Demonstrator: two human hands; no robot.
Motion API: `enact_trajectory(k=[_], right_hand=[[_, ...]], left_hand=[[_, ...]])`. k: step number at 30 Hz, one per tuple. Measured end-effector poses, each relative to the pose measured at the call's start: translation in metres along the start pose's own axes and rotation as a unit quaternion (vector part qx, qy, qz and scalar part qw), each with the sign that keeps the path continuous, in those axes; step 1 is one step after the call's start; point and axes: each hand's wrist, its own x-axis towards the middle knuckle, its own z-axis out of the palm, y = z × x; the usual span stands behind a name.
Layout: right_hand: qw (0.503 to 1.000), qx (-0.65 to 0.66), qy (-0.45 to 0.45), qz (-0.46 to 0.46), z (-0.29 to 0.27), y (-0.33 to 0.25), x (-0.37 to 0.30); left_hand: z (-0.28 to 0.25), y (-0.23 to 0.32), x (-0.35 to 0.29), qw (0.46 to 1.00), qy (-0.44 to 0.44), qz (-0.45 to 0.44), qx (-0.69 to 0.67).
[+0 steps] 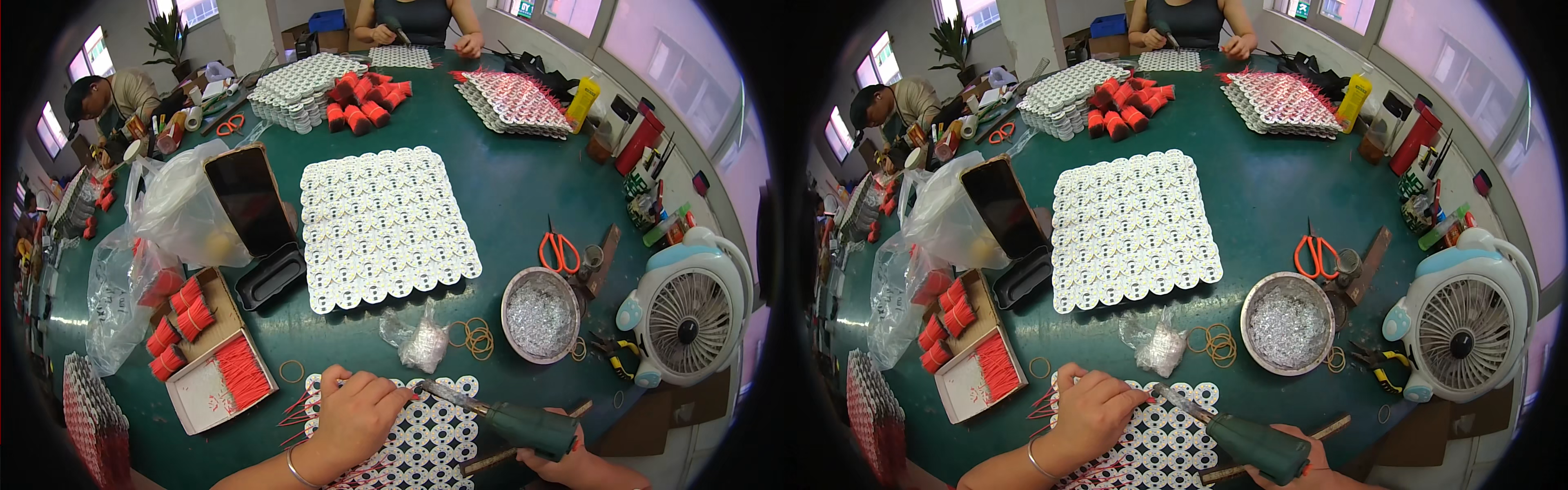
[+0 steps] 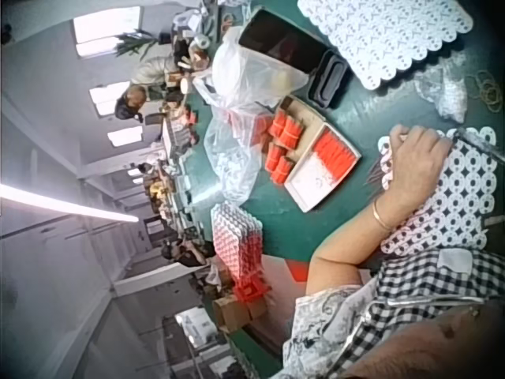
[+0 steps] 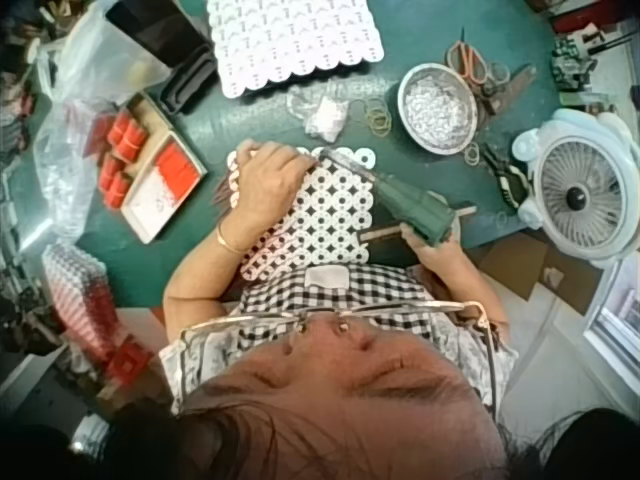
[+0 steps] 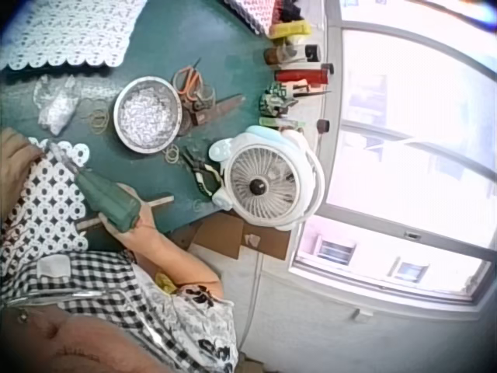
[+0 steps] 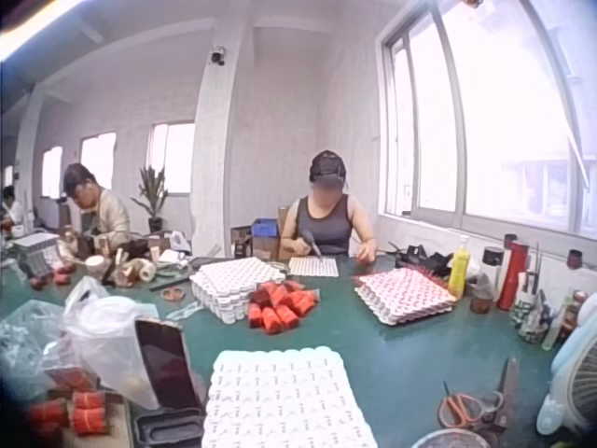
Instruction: The person attaches red wires to a circular PCB array using a soldering iron.
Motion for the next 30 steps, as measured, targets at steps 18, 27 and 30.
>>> enact_trajectory(k=[18,27,30], right_hand=[[0.973,0.191,0.122,-0.044,0.004,0.001,-0.012],[0.989,0.075,0.087,-0.093,0.004,0.009,-0.013],[0.99,0.066,0.078,-0.095,0.004,0.01,-0.011]], left_hand=[[-0.001,0.005,0.001,1.0,0.004,0.005,0.012],[-0.003,0.009,-0.004,0.995,0.002,0.073,0.064],[-0.003,0.01,-0.003,0.995,0.006,0.073,0.06]])
